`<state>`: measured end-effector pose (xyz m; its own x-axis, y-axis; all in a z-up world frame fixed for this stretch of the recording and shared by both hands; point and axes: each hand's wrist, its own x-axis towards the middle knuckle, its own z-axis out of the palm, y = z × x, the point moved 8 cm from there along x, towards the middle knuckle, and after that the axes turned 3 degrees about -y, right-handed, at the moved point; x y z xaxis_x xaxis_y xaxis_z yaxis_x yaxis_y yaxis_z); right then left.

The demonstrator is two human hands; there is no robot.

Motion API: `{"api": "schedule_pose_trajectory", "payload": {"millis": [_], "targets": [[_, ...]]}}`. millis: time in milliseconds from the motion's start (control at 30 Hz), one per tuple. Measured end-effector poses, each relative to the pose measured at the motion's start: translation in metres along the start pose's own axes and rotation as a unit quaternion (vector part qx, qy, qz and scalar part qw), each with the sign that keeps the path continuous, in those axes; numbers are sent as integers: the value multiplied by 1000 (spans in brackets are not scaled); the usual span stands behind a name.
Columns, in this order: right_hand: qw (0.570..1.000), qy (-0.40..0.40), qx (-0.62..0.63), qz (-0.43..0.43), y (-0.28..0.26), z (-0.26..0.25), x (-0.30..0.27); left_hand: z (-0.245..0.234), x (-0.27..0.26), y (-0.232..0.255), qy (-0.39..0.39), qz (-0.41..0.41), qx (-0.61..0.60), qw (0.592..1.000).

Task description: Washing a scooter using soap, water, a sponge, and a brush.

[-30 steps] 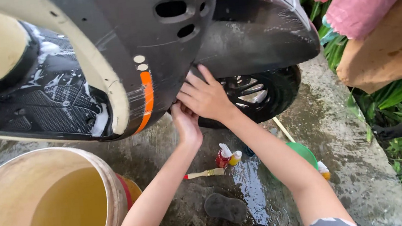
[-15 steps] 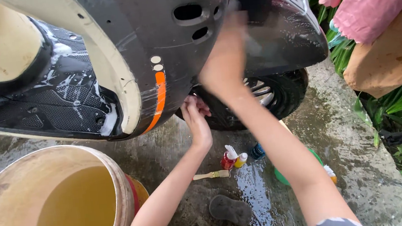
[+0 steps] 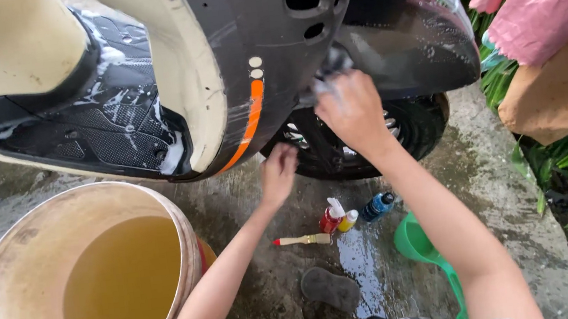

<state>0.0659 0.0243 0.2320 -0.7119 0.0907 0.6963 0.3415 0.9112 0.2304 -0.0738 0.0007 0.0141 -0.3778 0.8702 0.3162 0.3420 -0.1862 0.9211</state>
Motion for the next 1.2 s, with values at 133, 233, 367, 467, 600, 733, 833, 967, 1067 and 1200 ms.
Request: {"api": "schedule_pose_trajectory", "payload": {"millis": [133, 233, 367, 467, 600, 733, 833, 967, 1067, 1200], "targets": [[970, 153, 51, 183, 25, -28, -27, -10, -4, -40, 26, -14, 77, 997], [904, 270, 175, 280, 35, -44, -28, -11, -6, -20, 17, -17, 57, 998], [853, 339, 343, 200, -7, -48, 35, -12, -14, 18, 25, 58, 69, 996], [925, 305, 171, 152, -27, -44, 75, 1, -28, 68, 17, 143, 57, 988], [925, 305, 161, 161, 23, -34, 83, -13, -32, 140, 13, 199, 0, 980], [852, 321, 338, 240, 23, -17, 67, -36, -41, 196, 38, 340, -7, 940], [933, 282, 171, 145, -19, -7, 45, -62, -41, 220, 102, 407, 4, 908], [991, 118, -54, -7, -10, 57, -6, -103, -33, 230, 224, 400, 27, 888], [987, 157, 31, 3, -3, 19, 23, -118, -14, 231, 252, 350, -28, 902], [968, 223, 62, 93, -16, 2, 40, -132, -19, 211, 263, 305, -36, 915]]}}
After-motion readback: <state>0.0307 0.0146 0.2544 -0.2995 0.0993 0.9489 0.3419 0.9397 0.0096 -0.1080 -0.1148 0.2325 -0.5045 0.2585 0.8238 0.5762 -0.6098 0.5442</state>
